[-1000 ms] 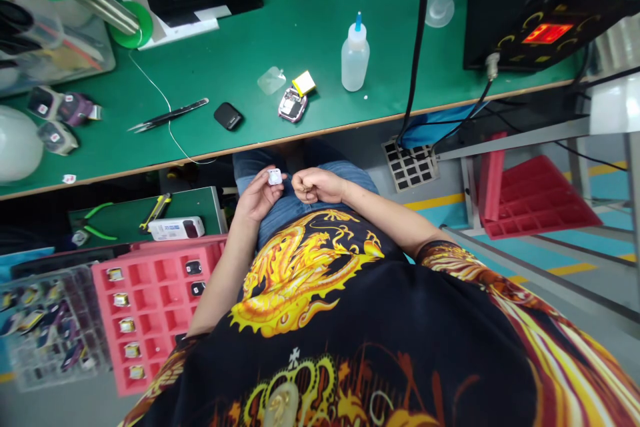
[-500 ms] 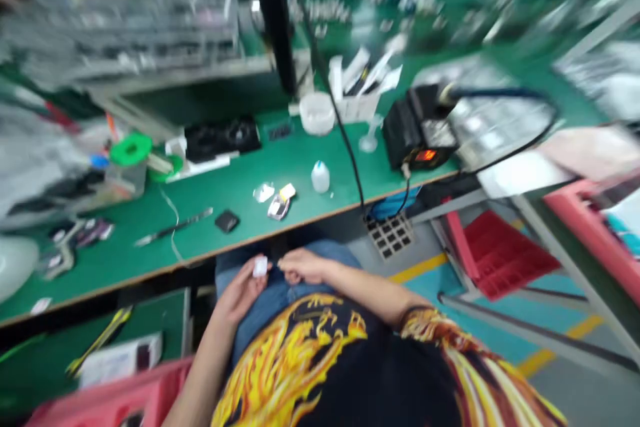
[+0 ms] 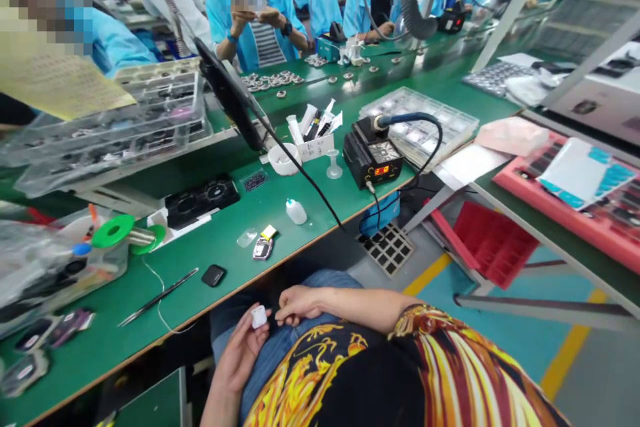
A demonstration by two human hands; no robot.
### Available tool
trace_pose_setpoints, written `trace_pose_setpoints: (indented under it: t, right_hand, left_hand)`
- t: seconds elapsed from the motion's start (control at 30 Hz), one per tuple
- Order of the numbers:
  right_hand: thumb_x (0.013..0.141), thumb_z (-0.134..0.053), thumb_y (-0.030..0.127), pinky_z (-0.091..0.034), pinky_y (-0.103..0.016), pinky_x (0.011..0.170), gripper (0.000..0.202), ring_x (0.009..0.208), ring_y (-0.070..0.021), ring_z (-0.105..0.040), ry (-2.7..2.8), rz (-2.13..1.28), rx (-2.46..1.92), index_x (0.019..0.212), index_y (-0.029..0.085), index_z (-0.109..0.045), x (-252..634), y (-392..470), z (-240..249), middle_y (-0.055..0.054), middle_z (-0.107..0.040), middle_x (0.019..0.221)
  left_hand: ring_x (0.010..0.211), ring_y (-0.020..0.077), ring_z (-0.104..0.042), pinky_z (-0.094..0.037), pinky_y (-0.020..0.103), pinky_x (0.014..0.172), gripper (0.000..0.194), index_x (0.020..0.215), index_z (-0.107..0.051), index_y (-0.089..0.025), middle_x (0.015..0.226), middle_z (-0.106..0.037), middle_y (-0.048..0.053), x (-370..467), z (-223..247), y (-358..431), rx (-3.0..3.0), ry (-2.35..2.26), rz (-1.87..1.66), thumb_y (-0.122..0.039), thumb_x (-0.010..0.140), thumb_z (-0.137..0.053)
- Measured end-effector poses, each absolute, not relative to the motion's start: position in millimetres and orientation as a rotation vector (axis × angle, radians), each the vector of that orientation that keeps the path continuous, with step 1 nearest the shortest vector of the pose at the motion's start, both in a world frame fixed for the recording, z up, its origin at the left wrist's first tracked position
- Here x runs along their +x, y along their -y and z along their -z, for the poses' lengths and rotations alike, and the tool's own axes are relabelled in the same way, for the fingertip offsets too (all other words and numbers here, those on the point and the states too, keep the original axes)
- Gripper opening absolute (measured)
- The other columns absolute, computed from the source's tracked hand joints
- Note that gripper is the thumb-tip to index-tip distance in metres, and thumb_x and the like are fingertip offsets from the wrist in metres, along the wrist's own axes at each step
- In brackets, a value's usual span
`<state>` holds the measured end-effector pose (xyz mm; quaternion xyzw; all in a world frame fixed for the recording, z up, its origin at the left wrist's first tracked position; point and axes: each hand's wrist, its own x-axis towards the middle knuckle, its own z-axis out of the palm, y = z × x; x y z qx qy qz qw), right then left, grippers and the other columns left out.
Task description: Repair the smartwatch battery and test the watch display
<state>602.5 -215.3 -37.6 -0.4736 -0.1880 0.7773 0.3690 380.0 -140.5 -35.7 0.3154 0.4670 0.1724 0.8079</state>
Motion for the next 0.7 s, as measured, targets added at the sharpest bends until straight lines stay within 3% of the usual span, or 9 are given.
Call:
trace_pose_setpoints:
  t: [0.23,0.33,0.53,0.7]
  right_hand:
    - [0.089,-0.069,0.022,-0.027,-0.014,0.042,0.003,0.044,-0.0069,-0.038,0.574,-1.896,-1.282,0.091,0.02,-0.067,595.0,214.1,34.4,0.008,-0.051,0.06]
    - [0.095,-0.063,0.021,-0.026,-0.016,0.044,0.012,0.045,-0.0065,-0.036,0.633,-1.766,-1.342,0.095,0.019,-0.075,591.8,215.9,34.6,0.007,-0.052,0.06]
    - [0.089,-0.088,0.028,-0.028,-0.016,0.052,0.016,0.056,-0.0047,-0.046,0.769,-1.532,-1.456,0.097,0.017,-0.08,592.0,220.1,37.0,0.008,-0.062,0.067]
    - [0.092,-0.088,0.028,-0.031,-0.017,0.055,0.014,0.06,-0.0053,-0.05,0.844,-1.469,-1.508,0.094,0.016,-0.081,599.6,222.8,37.0,0.008,-0.063,0.067]
  left_hand:
    - [0.084,0.0211,-0.079,-0.068,0.032,0.073,0.033,0.122,-0.081,-0.039,0.116,-0.081,0.006,380.2,26.5,143.4,0.743,-0.993,-0.352,-0.042,0.089,-0.085]
    - [0.086,0.0177,-0.077,-0.068,0.028,0.079,0.03,0.116,-0.084,-0.037,0.113,-0.08,0.005,377.9,22.6,140.8,0.708,-0.994,-0.357,-0.034,0.087,-0.088]
    - [0.067,0.0121,-0.067,-0.055,0.022,0.06,0.051,0.127,-0.079,-0.015,0.086,-0.074,0.004,384.6,17.6,147.4,0.792,-1.003,-0.31,-0.037,0.084,-0.095]
    - [0.078,0.0193,-0.078,-0.064,0.027,0.068,0.06,0.126,-0.077,-0.014,0.099,-0.081,0.01,404.1,11.2,159.3,0.866,-1.126,-0.365,-0.039,0.077,-0.1]
